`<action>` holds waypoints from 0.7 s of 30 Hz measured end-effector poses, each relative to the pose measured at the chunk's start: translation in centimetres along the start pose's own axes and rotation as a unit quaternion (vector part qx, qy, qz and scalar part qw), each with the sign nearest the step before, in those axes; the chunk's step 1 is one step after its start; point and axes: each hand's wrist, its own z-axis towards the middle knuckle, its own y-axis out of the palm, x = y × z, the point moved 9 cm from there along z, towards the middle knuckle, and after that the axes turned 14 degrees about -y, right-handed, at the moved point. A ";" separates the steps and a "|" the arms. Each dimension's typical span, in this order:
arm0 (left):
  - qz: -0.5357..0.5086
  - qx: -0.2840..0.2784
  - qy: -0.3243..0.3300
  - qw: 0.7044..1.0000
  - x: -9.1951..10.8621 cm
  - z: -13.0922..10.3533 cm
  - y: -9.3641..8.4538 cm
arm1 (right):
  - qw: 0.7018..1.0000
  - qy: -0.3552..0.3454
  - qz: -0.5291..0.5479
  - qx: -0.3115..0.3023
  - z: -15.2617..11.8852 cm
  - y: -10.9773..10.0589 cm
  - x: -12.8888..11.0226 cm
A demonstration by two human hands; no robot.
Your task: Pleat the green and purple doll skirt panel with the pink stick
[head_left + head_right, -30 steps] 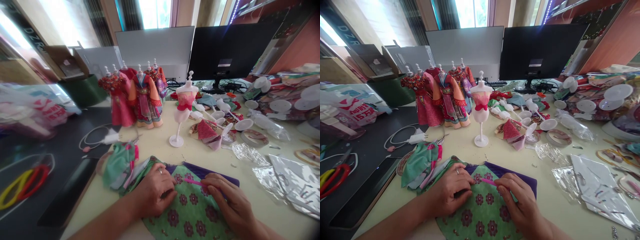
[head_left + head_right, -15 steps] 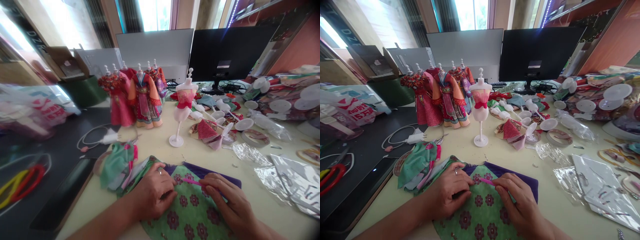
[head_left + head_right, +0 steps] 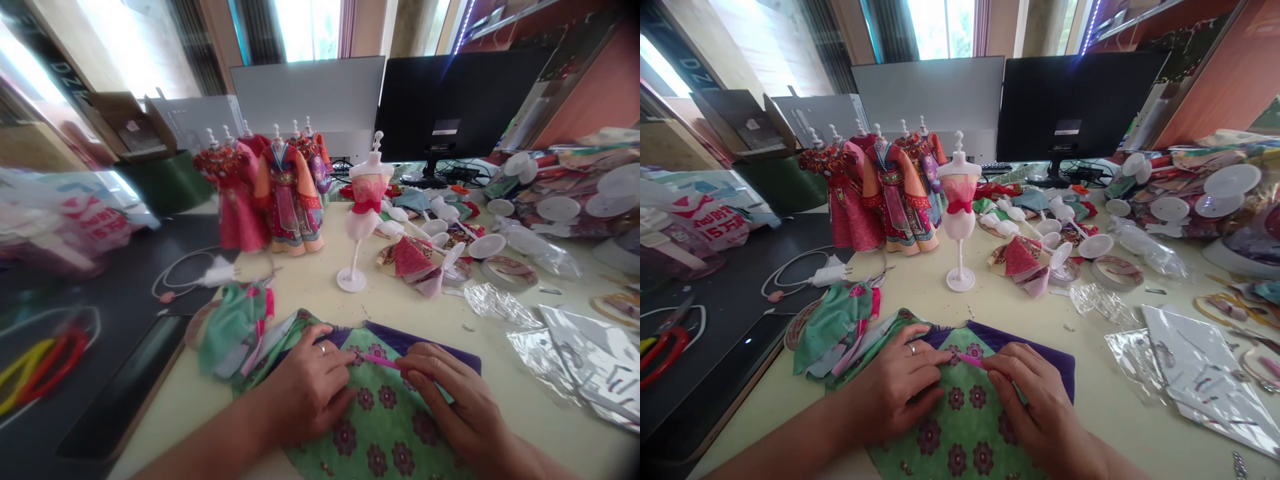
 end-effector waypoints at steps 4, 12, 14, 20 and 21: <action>0.044 0.006 0.031 0.999 0.9 0.0 0.0 | 1.000 -0.006 0.000 -0.005 -0.1 0.1 -0.1; 0.056 0.012 0.035 0.998 1.1 0.1 0.0 | 1.000 -0.007 -0.003 0.004 0.0 0.1 -0.2; 0.055 0.012 0.034 0.998 1.1 0.1 0.0 | 1.000 -0.007 -0.005 0.007 0.0 0.1 -0.3; 0.051 0.022 0.036 0.998 1.1 0.0 -0.1 | 1.000 -0.009 -0.007 -0.002 -0.2 0.3 -0.3; 0.051 0.022 0.037 0.998 1.1 0.0 -0.1 | 1.000 -0.012 -0.008 -0.004 -0.2 0.3 -0.4</action>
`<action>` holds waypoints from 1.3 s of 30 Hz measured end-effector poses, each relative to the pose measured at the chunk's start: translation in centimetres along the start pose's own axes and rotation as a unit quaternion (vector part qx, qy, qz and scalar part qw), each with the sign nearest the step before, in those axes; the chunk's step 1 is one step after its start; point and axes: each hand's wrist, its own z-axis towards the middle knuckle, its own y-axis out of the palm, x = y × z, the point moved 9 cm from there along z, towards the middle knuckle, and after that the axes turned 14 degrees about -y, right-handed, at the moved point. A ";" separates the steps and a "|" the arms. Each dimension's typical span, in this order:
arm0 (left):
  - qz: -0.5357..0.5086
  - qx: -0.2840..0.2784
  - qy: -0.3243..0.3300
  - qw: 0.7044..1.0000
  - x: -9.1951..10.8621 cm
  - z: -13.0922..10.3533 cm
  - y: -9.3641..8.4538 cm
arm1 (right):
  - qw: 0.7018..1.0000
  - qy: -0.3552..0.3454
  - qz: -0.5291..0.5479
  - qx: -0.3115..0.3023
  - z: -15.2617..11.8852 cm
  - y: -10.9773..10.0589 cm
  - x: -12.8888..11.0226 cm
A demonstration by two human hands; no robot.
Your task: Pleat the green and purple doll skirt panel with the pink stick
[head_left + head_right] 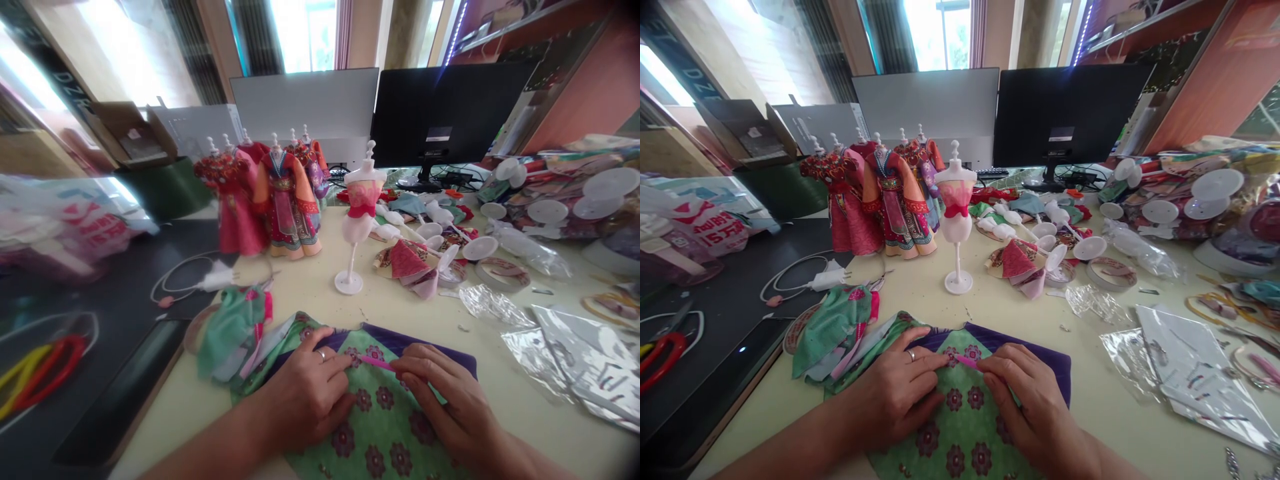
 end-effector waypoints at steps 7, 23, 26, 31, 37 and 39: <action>0.010 -0.003 0.005 1.000 0.2 0.0 0.2 | 1.000 -0.018 -0.003 0.002 0.2 0.0 -0.4; 0.024 0.019 0.001 1.000 0.5 0.1 0.6 | 0.998 0.030 0.005 0.049 0.1 -0.9 0.9; -0.012 -0.003 -0.025 1.000 -0.2 0.0 0.7 | 0.995 0.052 0.010 0.082 0.0 -1.6 1.4; -0.041 -0.012 -0.041 0.998 -0.9 -0.2 0.6 | 0.991 0.078 0.013 0.105 -0.2 -2.0 2.0; -0.028 -0.042 -0.044 0.998 -0.9 -0.2 1.1 | 0.984 0.120 0.027 0.131 -1.1 -2.4 3.5; -0.027 -0.043 -0.041 0.998 -0.7 -0.2 1.1 | 0.978 0.145 0.034 0.148 -1.3 -2.7 4.4</action>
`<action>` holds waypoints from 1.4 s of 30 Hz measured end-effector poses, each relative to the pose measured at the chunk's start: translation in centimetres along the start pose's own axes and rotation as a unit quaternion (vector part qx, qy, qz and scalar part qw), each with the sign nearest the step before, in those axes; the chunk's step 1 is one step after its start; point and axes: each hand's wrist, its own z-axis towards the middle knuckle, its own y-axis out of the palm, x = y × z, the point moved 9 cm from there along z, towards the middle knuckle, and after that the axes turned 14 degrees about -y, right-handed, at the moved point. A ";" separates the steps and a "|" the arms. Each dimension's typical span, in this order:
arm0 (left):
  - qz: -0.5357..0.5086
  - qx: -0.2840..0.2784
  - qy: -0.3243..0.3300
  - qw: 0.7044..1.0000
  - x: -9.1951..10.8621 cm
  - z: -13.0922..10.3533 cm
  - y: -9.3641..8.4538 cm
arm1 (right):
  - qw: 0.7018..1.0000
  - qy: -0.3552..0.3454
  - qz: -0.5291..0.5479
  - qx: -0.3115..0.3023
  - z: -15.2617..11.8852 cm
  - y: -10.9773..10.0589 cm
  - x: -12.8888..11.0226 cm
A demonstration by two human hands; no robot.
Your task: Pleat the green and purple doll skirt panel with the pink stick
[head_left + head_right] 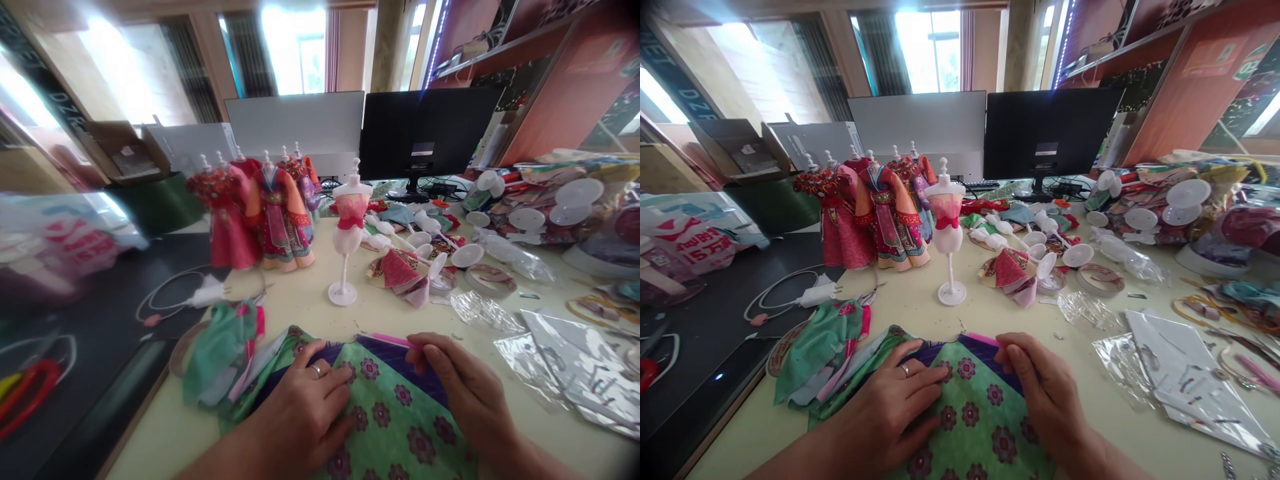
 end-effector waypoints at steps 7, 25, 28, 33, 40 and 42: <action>0.006 0.002 0.005 1.000 0.3 0.2 -0.3 | 0.993 0.068 0.010 0.093 1.2 -2.7 2.2; -0.013 0.069 0.013 0.997 -0.1 -0.3 -0.5 | 0.933 0.008 -0.344 0.106 2.7 -11.6 3.4; -0.011 0.075 0.011 0.997 -0.2 -0.4 -0.7 | 0.928 0.005 -0.365 0.070 2.9 -10.7 3.7; -0.003 0.066 0.019 0.998 -0.3 -0.4 -0.4 | 0.917 0.005 -0.394 0.057 2.9 -10.5 4.0; -0.018 0.071 0.014 0.997 -0.4 -0.4 -0.6 | 0.913 0.011 -0.404 0.053 2.9 -10.3 4.6; -0.017 0.071 0.017 0.997 -0.4 -0.4 -0.6 | 0.914 0.015 -0.402 0.055 2.9 -10.3 4.8</action>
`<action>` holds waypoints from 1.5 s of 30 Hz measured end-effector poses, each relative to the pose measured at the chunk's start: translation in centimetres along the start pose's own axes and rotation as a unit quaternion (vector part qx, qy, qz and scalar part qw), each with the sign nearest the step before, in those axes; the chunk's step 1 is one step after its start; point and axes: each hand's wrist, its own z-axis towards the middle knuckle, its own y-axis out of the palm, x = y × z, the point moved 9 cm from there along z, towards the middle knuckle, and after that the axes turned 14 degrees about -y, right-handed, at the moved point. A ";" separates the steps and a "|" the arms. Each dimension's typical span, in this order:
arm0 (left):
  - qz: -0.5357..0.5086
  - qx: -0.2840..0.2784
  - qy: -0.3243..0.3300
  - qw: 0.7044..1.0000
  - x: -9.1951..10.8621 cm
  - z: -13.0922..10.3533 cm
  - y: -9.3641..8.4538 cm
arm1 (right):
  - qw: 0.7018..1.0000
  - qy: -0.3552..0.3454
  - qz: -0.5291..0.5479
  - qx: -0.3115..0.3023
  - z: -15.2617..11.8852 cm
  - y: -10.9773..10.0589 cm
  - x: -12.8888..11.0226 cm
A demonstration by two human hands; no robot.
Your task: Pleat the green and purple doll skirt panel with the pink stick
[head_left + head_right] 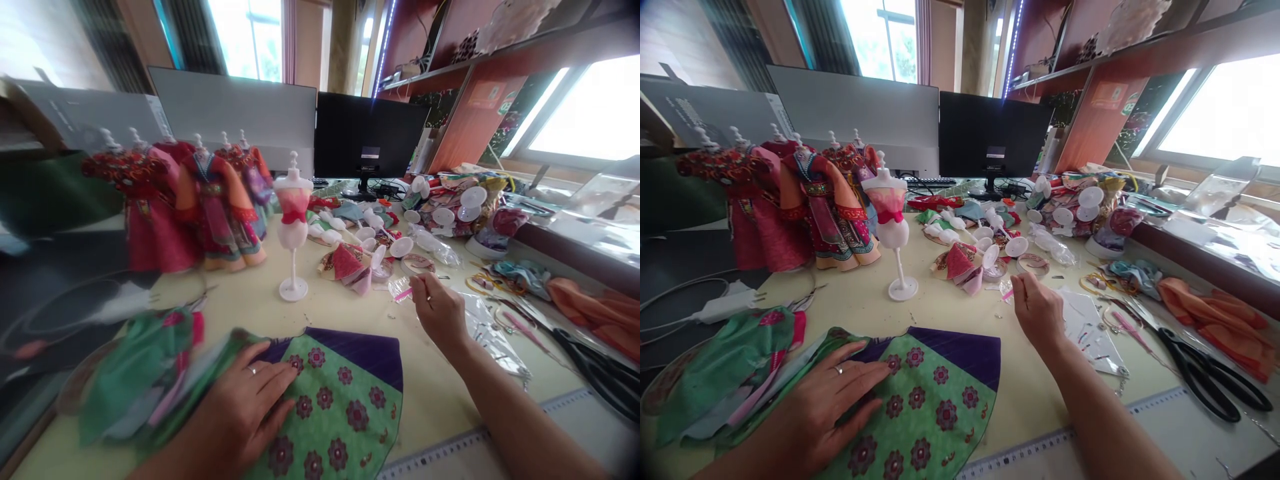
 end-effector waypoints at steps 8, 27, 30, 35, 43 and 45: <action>0.006 0.000 0.005 1.000 0.0 -0.1 0.0 | 0.998 0.036 0.051 0.002 -0.2 0.3 0.5; 0.018 -0.050 0.053 0.997 2.4 0.2 0.4 | 0.846 0.216 0.482 -0.069 -2.7 4.9 -4.7; 0.032 -0.072 0.049 0.996 2.5 0.1 0.8 | 0.834 0.203 0.500 -0.110 -3.4 5.3 -6.9; 0.033 -0.083 0.037 0.995 2.4 0.1 1.0 | 0.837 0.184 0.495 -0.139 -3.8 5.8 -8.7; 0.052 -0.143 0.020 0.988 1.9 0.1 2.1 | 0.860 0.149 0.460 -0.163 -4.0 6.3 -9.3; 0.049 -0.151 0.015 0.987 1.8 0.1 2.2 | 0.861 0.148 0.458 -0.164 -4.0 6.3 -9.3</action>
